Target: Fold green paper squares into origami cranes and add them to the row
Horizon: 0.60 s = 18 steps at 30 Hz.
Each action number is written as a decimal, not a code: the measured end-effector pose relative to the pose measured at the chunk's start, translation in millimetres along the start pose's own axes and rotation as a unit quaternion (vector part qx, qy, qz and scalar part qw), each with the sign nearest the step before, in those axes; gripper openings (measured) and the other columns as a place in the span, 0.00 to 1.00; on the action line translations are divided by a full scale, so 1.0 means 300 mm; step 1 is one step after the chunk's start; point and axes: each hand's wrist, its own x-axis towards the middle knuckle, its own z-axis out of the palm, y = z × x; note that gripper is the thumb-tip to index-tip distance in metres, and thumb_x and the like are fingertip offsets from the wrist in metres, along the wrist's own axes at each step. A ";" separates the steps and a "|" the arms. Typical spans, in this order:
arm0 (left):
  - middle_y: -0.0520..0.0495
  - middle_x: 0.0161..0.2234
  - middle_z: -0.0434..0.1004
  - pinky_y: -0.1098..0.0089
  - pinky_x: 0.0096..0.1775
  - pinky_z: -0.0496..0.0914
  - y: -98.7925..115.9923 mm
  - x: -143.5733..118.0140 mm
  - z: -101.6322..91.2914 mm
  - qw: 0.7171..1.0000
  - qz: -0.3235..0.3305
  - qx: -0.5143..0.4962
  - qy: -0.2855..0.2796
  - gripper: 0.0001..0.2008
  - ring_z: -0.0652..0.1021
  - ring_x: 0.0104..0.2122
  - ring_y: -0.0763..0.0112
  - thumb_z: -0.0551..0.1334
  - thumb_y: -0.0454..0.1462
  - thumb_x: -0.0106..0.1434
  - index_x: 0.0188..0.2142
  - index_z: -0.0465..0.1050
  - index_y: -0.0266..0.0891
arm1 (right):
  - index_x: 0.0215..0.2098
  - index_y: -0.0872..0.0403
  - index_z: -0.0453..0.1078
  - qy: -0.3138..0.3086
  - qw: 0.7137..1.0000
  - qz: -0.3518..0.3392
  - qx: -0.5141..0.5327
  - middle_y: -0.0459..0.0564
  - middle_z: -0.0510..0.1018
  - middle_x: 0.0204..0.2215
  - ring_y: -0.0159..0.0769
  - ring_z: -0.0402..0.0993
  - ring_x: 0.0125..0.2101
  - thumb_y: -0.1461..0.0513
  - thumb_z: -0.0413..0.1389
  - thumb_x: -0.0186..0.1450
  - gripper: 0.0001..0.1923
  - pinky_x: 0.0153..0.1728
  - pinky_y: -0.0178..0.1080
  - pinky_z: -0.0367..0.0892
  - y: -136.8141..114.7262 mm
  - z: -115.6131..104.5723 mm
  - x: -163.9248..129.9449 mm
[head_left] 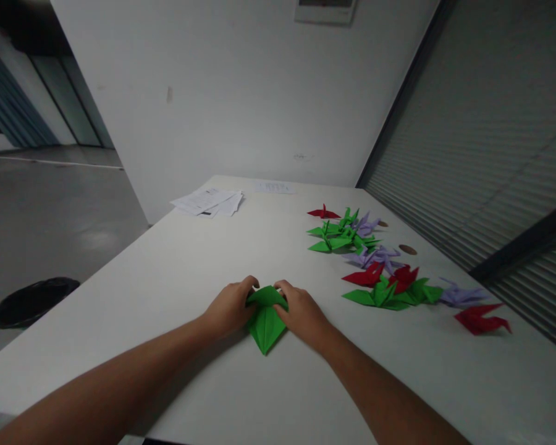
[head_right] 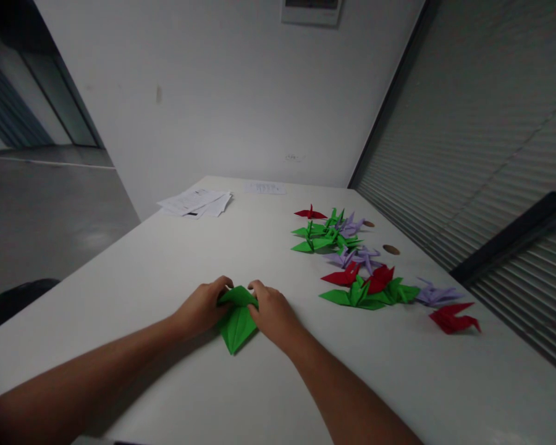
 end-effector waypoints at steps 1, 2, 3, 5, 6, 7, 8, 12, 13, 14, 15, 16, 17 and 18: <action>0.49 0.33 0.82 0.69 0.32 0.65 0.001 0.000 -0.001 1.000 -0.001 -0.001 0.002 0.18 0.80 0.31 0.63 0.60 0.29 0.58 0.47 0.68 0.43 | 0.52 0.51 0.68 -0.001 1.000 0.007 0.001 0.50 0.82 0.39 0.41 0.79 0.41 0.71 0.62 0.62 0.22 0.41 0.37 0.67 -0.003 -0.002 0.001; 0.49 0.34 0.82 0.69 0.32 0.65 0.001 0.000 -0.001 1.000 -0.001 -0.001 0.004 0.18 0.81 0.32 0.63 0.60 0.29 0.58 0.48 0.68 0.43 | 0.52 0.51 0.68 -0.003 1.000 0.014 0.002 0.50 0.82 0.38 0.41 0.79 0.40 0.71 0.62 0.62 0.22 0.40 0.37 0.66 -0.006 -0.005 0.001; 0.48 0.34 0.82 0.69 0.32 0.65 0.001 0.001 -0.001 1.000 -0.001 0.000 0.005 0.17 0.81 0.32 0.62 0.61 0.30 0.58 0.48 0.67 0.43 | 0.52 0.51 0.68 -0.005 1.000 0.021 0.001 0.49 0.82 0.38 0.40 0.79 0.39 0.71 0.62 0.62 0.22 0.39 0.37 0.66 -0.008 -0.008 0.001; 0.48 0.34 0.82 0.68 0.32 0.65 0.001 0.002 -0.002 1.000 -0.006 0.005 0.006 0.17 0.81 0.32 0.62 0.61 0.30 0.58 0.48 0.67 0.42 | 0.52 0.51 0.68 -0.010 0.999 0.032 0.000 0.48 0.81 0.36 0.38 0.78 0.36 0.71 0.61 0.62 0.22 0.37 0.36 0.65 -0.014 -0.012 0.002; 0.48 0.34 0.82 0.69 0.32 0.65 0.002 0.003 -0.002 1.000 -0.008 0.006 0.004 0.17 0.81 0.32 0.62 0.61 0.30 0.58 0.47 0.67 0.43 | 0.52 0.51 0.67 -0.013 0.999 0.036 0.000 0.47 0.81 0.36 0.38 0.78 0.35 0.71 0.61 0.62 0.22 0.37 0.36 0.65 -0.017 -0.014 0.003; 0.48 0.33 0.82 0.69 0.31 0.64 0.003 0.003 -0.003 1.000 -0.011 0.007 0.001 0.17 0.80 0.31 0.62 0.61 0.30 0.58 0.47 0.67 0.43 | 0.53 0.51 0.67 -0.015 0.999 0.039 -0.002 0.47 0.81 0.35 0.38 0.78 0.35 0.70 0.62 0.62 0.22 0.36 0.36 0.64 -0.020 -0.014 0.004; 0.49 0.33 0.82 0.69 0.31 0.64 0.005 0.004 -0.004 1.000 -0.013 0.007 -0.001 0.17 0.80 0.30 0.63 0.61 0.29 0.58 0.47 0.67 0.43 | 0.53 0.51 0.67 -0.016 0.999 0.042 -0.006 0.47 0.81 0.35 0.38 0.78 0.36 0.70 0.62 0.62 0.22 0.36 0.36 0.64 -0.023 -0.013 0.005; 0.49 0.33 0.82 0.70 0.31 0.63 0.015 0.004 -0.009 1.000 -0.015 0.000 -0.002 0.16 0.80 0.30 0.64 0.61 0.29 0.58 0.46 0.68 0.42 | 0.53 0.51 0.67 -0.008 0.998 0.053 -0.025 0.51 0.82 0.38 0.41 0.79 0.39 0.67 0.63 0.63 0.22 0.37 0.36 0.64 -0.031 -0.007 0.006; 0.49 0.32 0.82 0.70 0.31 0.63 0.017 0.004 -0.011 1.000 -0.016 -0.001 -0.003 0.16 0.80 0.30 0.64 0.61 0.29 0.58 0.46 0.68 0.42 | 0.54 0.51 0.67 -0.006 0.998 0.057 -0.028 0.51 0.82 0.39 0.42 0.79 0.40 0.67 0.63 0.63 0.21 0.37 0.37 0.63 -0.030 -0.006 0.005; 0.49 0.32 0.82 0.70 0.30 0.63 0.020 0.003 -0.013 1.000 -0.016 0.000 -0.006 0.16 0.79 0.29 0.64 0.61 0.29 0.59 0.47 0.68 0.42 | 0.53 0.51 0.67 -0.005 0.998 0.061 -0.030 0.51 0.82 0.39 0.42 0.79 0.39 0.67 0.63 0.63 0.21 0.36 0.37 0.63 -0.028 -0.006 0.004; 0.49 0.32 0.82 0.70 0.30 0.62 0.021 0.003 -0.014 1.000 -0.016 0.002 -0.008 0.16 0.79 0.29 0.64 0.61 0.29 0.59 0.47 0.68 0.41 | 0.53 0.51 0.67 -0.005 0.997 0.065 -0.031 0.51 0.82 0.38 0.42 0.79 0.39 0.67 0.63 0.63 0.21 0.36 0.37 0.63 -0.025 -0.006 0.004; 0.49 0.32 0.82 0.70 0.30 0.62 0.022 0.002 -0.015 1.000 -0.016 0.005 -0.009 0.16 0.79 0.29 0.64 0.61 0.30 0.59 0.46 0.68 0.41 | 0.52 0.51 0.67 -0.005 0.997 0.067 -0.033 0.50 0.81 0.37 0.42 0.79 0.38 0.67 0.62 0.63 0.20 0.35 0.36 0.62 -0.022 -0.007 0.003; 0.49 0.32 0.82 0.70 0.30 0.62 0.022 0.001 -0.015 1.000 -0.017 0.008 -0.009 0.15 0.79 0.29 0.64 0.61 0.30 0.59 0.46 0.68 0.41 | 0.51 0.51 0.67 -0.005 0.997 0.067 -0.034 0.49 0.81 0.36 0.41 0.79 0.37 0.67 0.62 0.63 0.19 0.34 0.36 0.61 -0.019 -0.009 0.003; 0.49 0.32 0.82 0.70 0.31 0.62 0.021 0.000 -0.015 1.000 -0.017 0.011 -0.009 0.15 0.79 0.30 0.64 0.61 0.30 0.59 0.46 0.68 0.41 | 0.50 0.51 0.68 -0.005 0.997 0.065 -0.034 0.49 0.81 0.35 0.40 0.78 0.36 0.68 0.62 0.62 0.19 0.34 0.36 0.61 -0.017 -0.010 0.004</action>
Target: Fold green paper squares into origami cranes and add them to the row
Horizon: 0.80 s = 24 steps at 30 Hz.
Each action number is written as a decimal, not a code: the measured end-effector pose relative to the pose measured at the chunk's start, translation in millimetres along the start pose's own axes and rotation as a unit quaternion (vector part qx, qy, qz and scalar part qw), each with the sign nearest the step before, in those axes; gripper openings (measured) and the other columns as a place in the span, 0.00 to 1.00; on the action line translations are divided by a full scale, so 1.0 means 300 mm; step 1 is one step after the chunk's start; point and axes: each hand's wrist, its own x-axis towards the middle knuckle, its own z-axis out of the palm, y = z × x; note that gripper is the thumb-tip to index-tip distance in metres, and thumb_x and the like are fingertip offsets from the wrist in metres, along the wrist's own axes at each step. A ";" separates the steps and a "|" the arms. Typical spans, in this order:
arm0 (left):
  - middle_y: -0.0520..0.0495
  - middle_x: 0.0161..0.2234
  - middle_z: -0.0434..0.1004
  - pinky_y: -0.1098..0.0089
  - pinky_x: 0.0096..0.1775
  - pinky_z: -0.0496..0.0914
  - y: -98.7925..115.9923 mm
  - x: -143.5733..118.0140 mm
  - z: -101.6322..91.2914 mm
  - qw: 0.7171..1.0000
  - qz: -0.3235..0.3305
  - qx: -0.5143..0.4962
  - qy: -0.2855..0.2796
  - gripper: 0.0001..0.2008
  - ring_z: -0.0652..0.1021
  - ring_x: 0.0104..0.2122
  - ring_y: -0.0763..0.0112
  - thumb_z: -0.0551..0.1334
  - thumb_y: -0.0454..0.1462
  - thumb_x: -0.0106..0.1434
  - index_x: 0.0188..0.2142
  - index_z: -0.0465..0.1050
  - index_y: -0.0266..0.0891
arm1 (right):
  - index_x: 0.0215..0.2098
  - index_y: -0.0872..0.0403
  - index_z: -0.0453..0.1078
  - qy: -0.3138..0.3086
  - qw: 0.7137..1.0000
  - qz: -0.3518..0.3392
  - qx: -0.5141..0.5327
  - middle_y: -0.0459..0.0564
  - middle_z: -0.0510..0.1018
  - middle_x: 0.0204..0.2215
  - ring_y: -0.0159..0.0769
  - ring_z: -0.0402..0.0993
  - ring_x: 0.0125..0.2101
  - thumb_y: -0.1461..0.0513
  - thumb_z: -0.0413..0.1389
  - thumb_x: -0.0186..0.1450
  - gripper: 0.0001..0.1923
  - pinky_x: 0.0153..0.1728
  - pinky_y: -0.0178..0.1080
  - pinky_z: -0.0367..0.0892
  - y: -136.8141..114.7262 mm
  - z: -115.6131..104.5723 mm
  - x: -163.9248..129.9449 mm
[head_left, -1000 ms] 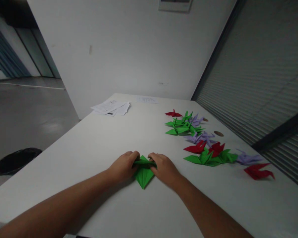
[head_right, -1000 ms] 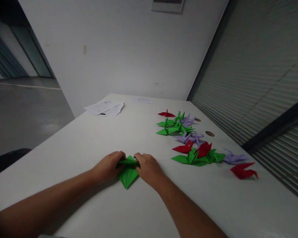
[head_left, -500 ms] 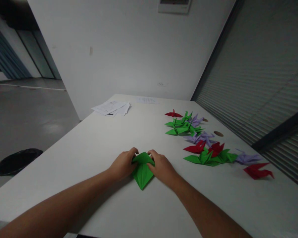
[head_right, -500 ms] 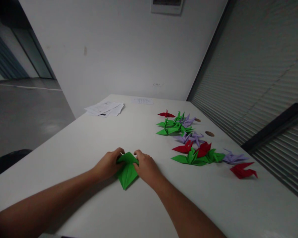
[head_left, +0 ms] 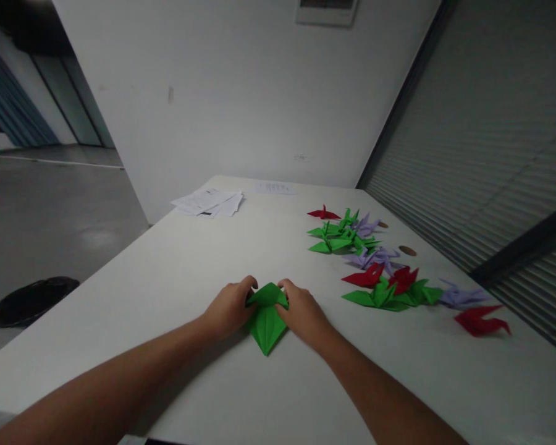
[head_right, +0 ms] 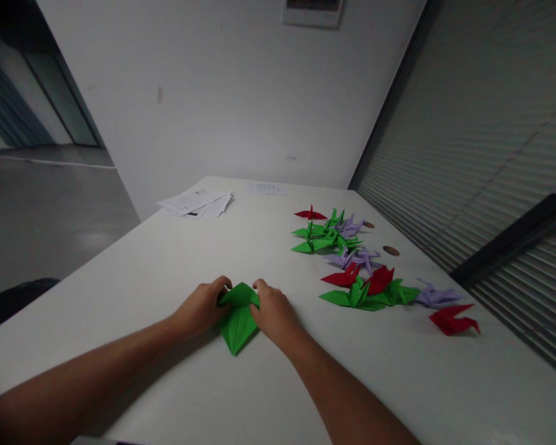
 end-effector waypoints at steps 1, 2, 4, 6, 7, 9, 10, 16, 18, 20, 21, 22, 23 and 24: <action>0.48 0.33 0.82 0.69 0.31 0.63 -0.002 -0.001 0.001 1.000 0.000 0.003 0.002 0.15 0.79 0.30 0.64 0.61 0.30 0.59 0.46 0.68 0.42 | 0.49 0.51 0.68 0.000 1.000 -0.001 0.001 0.49 0.80 0.35 0.40 0.77 0.35 0.69 0.61 0.62 0.18 0.34 0.36 0.61 0.002 -0.002 0.001; 0.48 0.33 0.82 0.69 0.31 0.63 -0.004 -0.001 0.002 1.000 0.001 0.005 0.004 0.15 0.80 0.31 0.63 0.61 0.30 0.59 0.46 0.68 0.42 | 0.48 0.52 0.69 0.001 1.000 -0.001 0.002 0.48 0.80 0.34 0.39 0.77 0.34 0.69 0.61 0.61 0.18 0.34 0.36 0.61 0.002 -0.004 0.002; 0.48 0.32 0.82 0.69 0.31 0.62 -0.009 -0.002 0.005 1.000 0.002 0.012 0.009 0.15 0.80 0.31 0.63 0.62 0.30 0.59 0.46 0.68 0.42 | 0.46 0.52 0.70 -0.001 1.000 0.001 0.004 0.48 0.80 0.33 0.37 0.75 0.33 0.70 0.61 0.61 0.16 0.33 0.35 0.60 0.001 -0.013 0.001; 0.48 0.32 0.81 0.69 0.30 0.62 -0.012 -0.003 0.007 1.000 -0.001 0.019 0.010 0.15 0.79 0.30 0.63 0.62 0.30 0.59 0.46 0.68 0.42 | 0.43 0.53 0.71 -0.015 1.000 0.003 0.022 0.46 0.79 0.30 0.36 0.74 0.31 0.69 0.61 0.60 0.13 0.31 0.35 0.59 0.001 -0.032 -0.005; 0.48 0.31 0.81 0.69 0.30 0.62 -0.011 -0.003 0.007 1.000 -0.003 0.021 0.009 0.15 0.79 0.30 0.63 0.62 0.30 0.59 0.46 0.68 0.42 | 0.42 0.53 0.72 -0.029 0.999 0.001 0.042 0.46 0.79 0.29 0.36 0.74 0.30 0.67 0.62 0.60 0.11 0.31 0.34 0.59 0.003 -0.046 -0.010; 0.48 0.31 0.81 0.69 0.30 0.62 -0.009 -0.003 0.004 1.000 -0.005 0.019 0.006 0.15 0.79 0.29 0.64 0.62 0.30 0.59 0.46 0.68 0.42 | 0.41 0.53 0.72 -0.072 0.992 -0.016 0.105 0.45 0.79 0.29 0.34 0.73 0.29 0.65 0.61 0.61 0.09 0.30 0.33 0.60 0.011 -0.082 -0.024; 0.48 0.31 0.81 0.69 0.30 0.62 -0.008 -0.003 0.001 1.000 -0.004 0.016 0.006 0.15 0.79 0.29 0.64 0.62 0.30 0.59 0.45 0.68 0.42 | 0.41 0.53 0.73 -0.098 0.986 -0.036 0.132 0.45 0.78 0.30 0.34 0.73 0.30 0.65 0.61 0.62 0.09 0.30 0.33 0.61 0.019 -0.103 -0.032; 0.50 0.32 0.81 0.70 0.31 0.64 -0.010 0.000 -0.010 1.000 -0.011 -0.009 -0.005 0.15 0.79 0.30 0.65 0.62 0.29 0.58 0.45 0.70 0.42 | 0.46 0.54 0.78 -0.216 0.952 -0.108 0.188 0.45 0.81 0.36 0.33 0.72 0.33 0.71 0.56 0.57 0.20 0.33 0.33 0.64 0.071 -0.177 -0.047; 0.50 0.32 0.81 0.71 0.31 0.63 -0.015 0.000 -0.009 1.000 -0.010 -0.006 -0.005 0.16 0.79 0.30 0.65 0.62 0.29 0.57 0.45 0.70 0.42 | 0.45 0.54 0.79 -0.217 0.951 -0.107 0.194 0.46 0.81 0.35 0.35 0.73 0.33 0.69 0.57 0.59 0.18 0.34 0.33 0.64 0.075 -0.174 -0.041; 0.50 0.32 0.81 0.71 0.30 0.63 -0.016 0.000 -0.007 1.000 -0.010 -0.002 -0.006 0.16 0.79 0.30 0.65 0.61 0.29 0.56 0.45 0.71 0.42 | 0.44 0.55 0.80 -0.213 0.952 -0.107 0.194 0.47 0.81 0.33 0.36 0.74 0.33 0.68 0.57 0.60 0.15 0.34 0.34 0.64 0.072 -0.164 -0.035; 0.49 0.32 0.80 0.71 0.30 0.63 -0.016 0.001 -0.006 1.000 -0.011 -0.001 -0.006 0.16 0.79 0.30 0.65 0.61 0.29 0.56 0.45 0.71 0.41 | 0.43 0.55 0.81 -0.209 0.953 -0.108 0.191 0.47 0.82 0.33 0.36 0.74 0.33 0.68 0.57 0.61 0.14 0.34 0.34 0.64 0.069 -0.159 -0.032; 0.49 0.32 0.81 0.71 0.30 0.63 -0.015 0.001 -0.006 1.000 -0.013 -0.001 -0.006 0.16 0.79 0.30 0.65 0.61 0.29 0.57 0.45 0.71 0.41 | 0.42 0.55 0.81 -0.206 0.954 -0.107 0.188 0.47 0.82 0.33 0.36 0.75 0.33 0.68 0.57 0.61 0.14 0.34 0.34 0.64 0.068 -0.155 -0.030; 0.49 0.32 0.81 0.71 0.30 0.63 -0.014 0.001 -0.005 1.000 -0.015 -0.003 -0.007 0.16 0.79 0.30 0.65 0.62 0.30 0.57 0.45 0.71 0.41 | 0.41 0.55 0.81 -0.202 0.956 -0.106 0.186 0.47 0.82 0.32 0.36 0.75 0.33 0.68 0.57 0.60 0.13 0.34 0.34 0.64 0.067 -0.151 -0.028; 0.49 0.32 0.81 0.71 0.30 0.63 -0.013 0.001 -0.005 1.000 -0.016 -0.005 -0.008 0.15 0.79 0.30 0.65 0.62 0.30 0.57 0.45 0.71 0.41 | 0.40 0.55 0.81 -0.199 0.957 -0.106 0.182 0.47 0.82 0.32 0.36 0.75 0.32 0.68 0.57 0.60 0.13 0.33 0.34 0.64 0.067 -0.148 -0.027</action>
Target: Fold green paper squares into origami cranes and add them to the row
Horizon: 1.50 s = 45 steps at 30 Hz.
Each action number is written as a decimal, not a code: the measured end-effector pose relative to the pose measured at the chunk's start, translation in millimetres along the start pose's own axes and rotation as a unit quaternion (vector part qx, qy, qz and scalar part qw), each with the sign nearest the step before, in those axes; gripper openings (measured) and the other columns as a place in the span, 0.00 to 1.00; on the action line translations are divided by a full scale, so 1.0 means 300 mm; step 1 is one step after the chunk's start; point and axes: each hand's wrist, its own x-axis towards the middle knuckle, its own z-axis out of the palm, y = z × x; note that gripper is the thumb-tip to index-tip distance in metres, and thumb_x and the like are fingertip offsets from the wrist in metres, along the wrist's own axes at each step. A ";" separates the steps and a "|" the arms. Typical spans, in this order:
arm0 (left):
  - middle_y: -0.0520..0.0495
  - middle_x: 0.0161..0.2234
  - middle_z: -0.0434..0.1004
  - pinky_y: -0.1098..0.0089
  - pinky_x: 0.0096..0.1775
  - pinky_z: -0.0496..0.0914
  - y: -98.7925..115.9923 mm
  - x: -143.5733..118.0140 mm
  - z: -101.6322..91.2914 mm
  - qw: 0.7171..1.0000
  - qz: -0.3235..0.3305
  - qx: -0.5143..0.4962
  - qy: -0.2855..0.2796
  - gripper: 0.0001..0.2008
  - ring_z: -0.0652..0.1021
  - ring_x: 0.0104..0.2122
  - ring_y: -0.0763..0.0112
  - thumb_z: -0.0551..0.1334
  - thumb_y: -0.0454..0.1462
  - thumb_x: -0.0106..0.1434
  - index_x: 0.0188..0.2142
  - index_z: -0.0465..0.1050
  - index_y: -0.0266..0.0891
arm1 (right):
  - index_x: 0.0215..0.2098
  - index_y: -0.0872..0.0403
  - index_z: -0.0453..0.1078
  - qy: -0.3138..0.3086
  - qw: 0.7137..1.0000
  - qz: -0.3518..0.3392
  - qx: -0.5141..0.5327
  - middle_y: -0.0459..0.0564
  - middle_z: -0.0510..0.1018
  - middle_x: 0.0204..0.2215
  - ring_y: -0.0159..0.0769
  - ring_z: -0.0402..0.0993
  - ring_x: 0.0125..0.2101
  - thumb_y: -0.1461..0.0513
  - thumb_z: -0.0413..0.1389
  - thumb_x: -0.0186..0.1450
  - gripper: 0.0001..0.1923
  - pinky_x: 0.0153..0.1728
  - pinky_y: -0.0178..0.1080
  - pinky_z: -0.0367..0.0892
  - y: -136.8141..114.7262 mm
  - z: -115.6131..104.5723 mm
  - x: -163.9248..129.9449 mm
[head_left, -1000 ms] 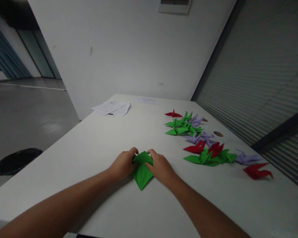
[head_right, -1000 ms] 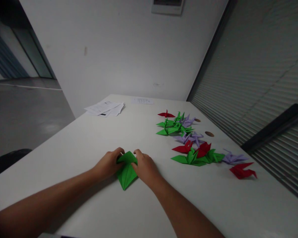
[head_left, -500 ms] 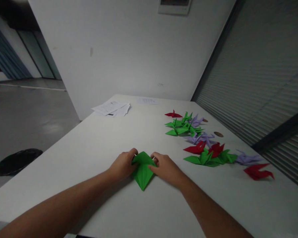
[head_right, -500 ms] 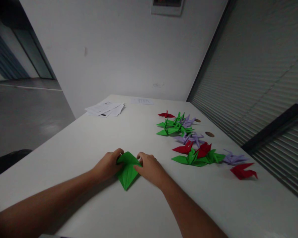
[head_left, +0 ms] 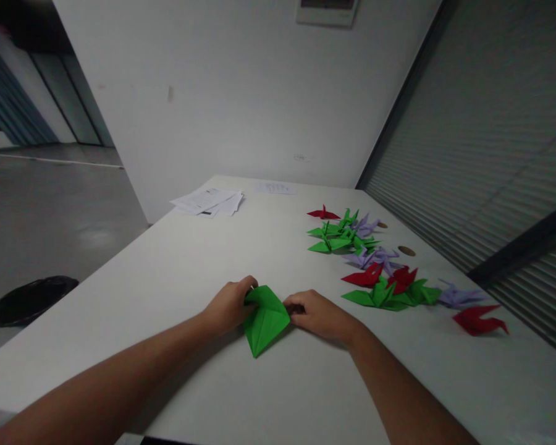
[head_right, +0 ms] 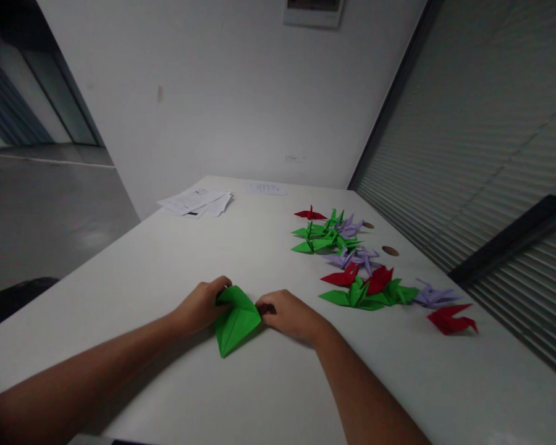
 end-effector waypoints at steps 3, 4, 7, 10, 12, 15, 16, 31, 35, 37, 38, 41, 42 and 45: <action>0.50 0.31 0.81 0.71 0.30 0.63 0.002 0.001 -0.001 1.000 0.007 -0.007 -0.004 0.15 0.78 0.29 0.66 0.62 0.30 0.57 0.45 0.71 0.41 | 0.33 0.56 0.79 0.009 1.000 0.000 -0.013 0.45 0.80 0.28 0.35 0.72 0.30 0.68 0.57 0.59 0.08 0.30 0.33 0.62 0.007 0.002 0.006; 0.50 0.31 0.81 0.71 0.30 0.63 0.002 0.001 -0.002 1.000 0.010 -0.009 -0.005 0.15 0.78 0.29 0.66 0.62 0.30 0.57 0.45 0.71 0.42 | 0.31 0.56 0.78 0.009 1.000 0.001 -0.017 0.44 0.78 0.26 0.34 0.71 0.29 0.68 0.58 0.58 0.06 0.29 0.33 0.61 0.010 0.003 0.008; 0.51 0.32 0.81 0.70 0.30 0.64 0.002 0.001 -0.002 1.000 0.022 -0.015 -0.010 0.16 0.78 0.30 0.67 0.62 0.30 0.56 0.45 0.71 0.42 | 0.28 0.56 0.76 0.008 1.000 0.013 -0.022 0.43 0.76 0.24 0.33 0.69 0.27 0.67 0.60 0.57 0.02 0.27 0.32 0.58 0.015 0.006 0.014; 0.51 0.32 0.81 0.70 0.31 0.65 0.002 0.002 -0.002 0.999 0.033 -0.022 -0.019 0.16 0.78 0.30 0.67 0.62 0.30 0.56 0.45 0.72 0.42 | 0.28 0.56 0.77 0.004 1.000 0.024 -0.013 0.42 0.76 0.23 0.33 0.69 0.26 0.63 0.63 0.57 0.03 0.25 0.32 0.57 0.014 0.012 0.017; 0.51 0.32 0.81 0.70 0.31 0.65 0.004 0.003 -0.001 0.999 0.035 -0.022 -0.021 0.17 0.78 0.29 0.67 0.62 0.30 0.56 0.45 0.72 0.42 | 0.28 0.56 0.78 0.001 0.999 0.033 -0.002 0.42 0.77 0.23 0.32 0.69 0.25 0.62 0.65 0.57 0.04 0.25 0.32 0.57 0.012 0.016 0.018; 0.51 0.32 0.82 0.70 0.31 0.65 0.009 0.002 -0.003 0.999 0.033 -0.023 -0.024 0.18 0.78 0.29 0.66 0.62 0.29 0.55 0.46 0.72 0.42 | 0.29 0.56 0.78 0.005 0.999 0.054 -0.008 0.42 0.79 0.23 0.32 0.70 0.25 0.63 0.66 0.55 0.04 0.25 0.33 0.58 0.006 0.021 0.020; 0.51 0.32 0.82 0.70 0.31 0.65 0.011 0.002 -0.004 0.999 0.033 -0.025 -0.026 0.18 0.78 0.29 0.66 0.62 0.29 0.55 0.46 0.72 0.41 | 0.29 0.56 0.78 0.008 0.998 0.059 -0.014 0.42 0.79 0.23 0.33 0.71 0.25 0.64 0.66 0.55 0.04 0.25 0.33 0.58 0.004 0.023 0.022; 0.51 0.32 0.82 0.70 0.31 0.64 0.014 0.004 -0.004 0.999 0.038 -0.023 -0.032 0.18 0.77 0.29 0.67 0.62 0.29 0.55 0.46 0.72 0.41 | 0.27 0.55 0.76 0.074 0.982 0.052 -0.165 0.46 0.80 0.24 0.34 0.72 0.26 0.61 0.65 0.61 0.07 0.26 0.35 0.54 -0.009 0.077 0.056; 0.51 0.32 0.82 0.71 0.30 0.63 0.011 0.003 -0.003 0.998 0.041 -0.026 -0.029 0.16 0.78 0.29 0.67 0.63 0.29 0.56 0.45 0.71 0.41 | 0.28 0.55 0.76 0.085 0.978 0.030 -0.186 0.46 0.80 0.26 0.33 0.71 0.26 0.62 0.64 0.61 0.05 0.28 0.34 0.55 -0.016 0.095 0.064; 0.51 0.32 0.82 0.71 0.31 0.64 0.009 0.003 -0.002 0.998 0.048 -0.030 -0.030 0.16 0.78 0.30 0.67 0.63 0.29 0.56 0.45 0.71 0.41 | 0.29 0.55 0.77 0.084 0.979 0.021 -0.187 0.47 0.81 0.27 0.33 0.72 0.27 0.63 0.64 0.62 0.04 0.28 0.34 0.55 -0.015 0.100 0.068; 0.51 0.32 0.82 0.71 0.31 0.64 0.008 0.003 -0.002 0.998 0.049 -0.032 -0.030 0.16 0.79 0.30 0.67 0.63 0.29 0.56 0.45 0.71 0.42 | 0.30 0.55 0.77 0.083 0.979 0.020 -0.187 0.47 0.81 0.27 0.33 0.72 0.27 0.63 0.64 0.63 0.04 0.29 0.34 0.56 -0.013 0.101 0.069; 0.51 0.33 0.82 0.71 0.31 0.65 0.008 0.003 0.001 0.998 0.049 -0.037 -0.027 0.16 0.79 0.31 0.66 0.63 0.29 0.56 0.45 0.71 0.42 | 0.31 0.55 0.77 0.081 0.979 0.017 -0.188 0.47 0.82 0.28 0.34 0.73 0.28 0.62 0.64 0.63 0.04 0.29 0.34 0.56 -0.008 0.103 0.071; 0.51 0.33 0.82 0.70 0.32 0.65 0.009 0.003 0.002 0.998 0.048 -0.036 -0.027 0.16 0.79 0.31 0.66 0.63 0.29 0.56 0.45 0.71 0.42 | 0.31 0.55 0.77 0.080 0.978 0.016 -0.190 0.47 0.82 0.29 0.34 0.73 0.28 0.62 0.64 0.64 0.04 0.30 0.34 0.56 -0.007 0.104 0.071; 0.51 0.33 0.81 0.70 0.32 0.66 0.008 0.000 0.003 0.997 0.056 -0.035 -0.033 0.17 0.78 0.30 0.66 0.63 0.30 0.56 0.46 0.70 0.42 | 0.31 0.54 0.77 0.079 0.976 0.022 -0.204 0.47 0.82 0.29 0.34 0.73 0.28 0.62 0.64 0.64 0.05 0.30 0.35 0.56 -0.006 0.102 0.070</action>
